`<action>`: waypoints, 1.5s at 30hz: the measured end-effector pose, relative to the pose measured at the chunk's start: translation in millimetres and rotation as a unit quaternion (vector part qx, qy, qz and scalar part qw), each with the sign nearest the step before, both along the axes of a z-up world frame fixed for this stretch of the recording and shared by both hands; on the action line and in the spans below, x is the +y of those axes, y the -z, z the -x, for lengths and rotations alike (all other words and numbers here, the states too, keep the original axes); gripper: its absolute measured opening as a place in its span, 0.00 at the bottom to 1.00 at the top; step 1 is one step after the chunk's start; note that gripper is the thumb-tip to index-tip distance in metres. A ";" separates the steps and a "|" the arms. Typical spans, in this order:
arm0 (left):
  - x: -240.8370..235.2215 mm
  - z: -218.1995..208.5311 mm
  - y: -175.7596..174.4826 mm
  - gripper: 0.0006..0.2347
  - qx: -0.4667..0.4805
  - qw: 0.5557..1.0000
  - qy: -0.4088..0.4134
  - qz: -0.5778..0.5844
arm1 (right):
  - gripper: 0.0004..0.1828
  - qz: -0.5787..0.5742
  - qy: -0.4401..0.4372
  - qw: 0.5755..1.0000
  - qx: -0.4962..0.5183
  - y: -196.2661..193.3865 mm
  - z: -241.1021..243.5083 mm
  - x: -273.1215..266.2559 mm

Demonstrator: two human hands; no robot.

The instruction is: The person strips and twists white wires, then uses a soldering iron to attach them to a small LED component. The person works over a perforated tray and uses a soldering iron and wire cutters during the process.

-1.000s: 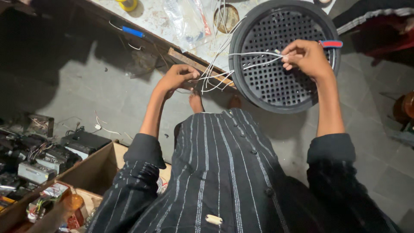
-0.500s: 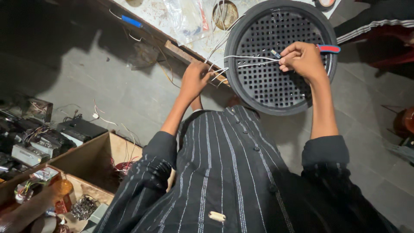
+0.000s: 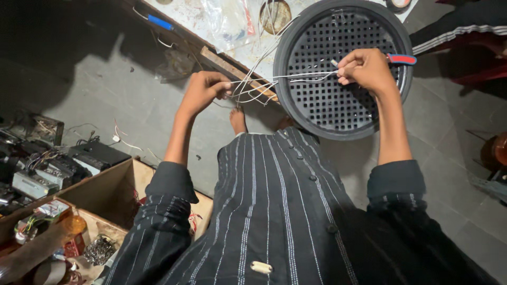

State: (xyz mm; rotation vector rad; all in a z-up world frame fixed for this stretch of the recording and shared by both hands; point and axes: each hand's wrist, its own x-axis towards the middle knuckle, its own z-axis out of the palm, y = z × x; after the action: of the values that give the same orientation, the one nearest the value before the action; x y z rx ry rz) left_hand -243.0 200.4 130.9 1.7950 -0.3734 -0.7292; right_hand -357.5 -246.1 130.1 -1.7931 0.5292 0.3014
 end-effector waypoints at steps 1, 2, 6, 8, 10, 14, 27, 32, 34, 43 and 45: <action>2.0 -0.8 0.3 0.06 0.002 1.000 0.001 -0.002 | 0.07 0.002 -0.002 1.000 -0.002 1.0 -1.7 1.1; 4.0 -1.7 1.1 0.06 0.008 1.000 -0.006 0.001 | 0.07 0.003 -0.004 1.000 -0.003 1.5 -3.1 0.7; 8.9 -0.5 6.3 0.06 0.018 1.000 -0.018 -0.007 | 0.08 -0.010 0.000 1.000 -0.009 4.8 -2.8 -1.9; 9.4 -0.7 8.1 0.06 0.008 1.000 -0.005 -0.028 | 0.10 -0.026 0.012 0.999 -0.015 6.2 -0.9 -3.7; 7.5 -1.9 9.9 0.06 -0.006 0.998 0.022 -0.056 | 0.10 -0.025 0.017 0.999 -0.017 7.8 1.3 -5.7; 3.1 -4.5 12.1 0.07 -0.060 0.989 0.079 -0.111 | 0.09 -0.040 0.019 0.999 -0.013 12.8 4.2 -7.0; 7.0 -11.5 16.5 0.06 -0.083 0.985 0.055 -0.142 | 0.10 -0.073 0.022 0.997 -0.026 12.8 6.6 -3.0; 5.3 -9.3 21.2 0.06 -0.076 0.986 0.061 -0.132 | 0.11 -0.056 0.034 0.998 -0.018 12.5 6.7 -4.5; 3.6 -8.5 23.6 0.06 -0.075 0.986 0.060 -0.136 | 0.11 -0.054 0.037 0.998 -0.013 13.3 8.6 -4.7; -10.6 -6.4 1.3 0.12 -0.133 0.981 0.054 -0.130 | 0.10 -0.073 0.043 0.996 -0.019 12.0 15.3 -5.7; -17.9 0.0 -13.6 0.17 -0.378 0.919 -0.004 -0.115 | 0.11 -0.083 0.046 0.995 -0.024 7.8 16.3 -5.2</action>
State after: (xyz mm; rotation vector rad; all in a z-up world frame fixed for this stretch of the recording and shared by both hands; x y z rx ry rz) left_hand -243.1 182.5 144.5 2.2615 -0.8117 -0.0313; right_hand -373.8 -251.2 122.3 -1.6057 0.5353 0.2311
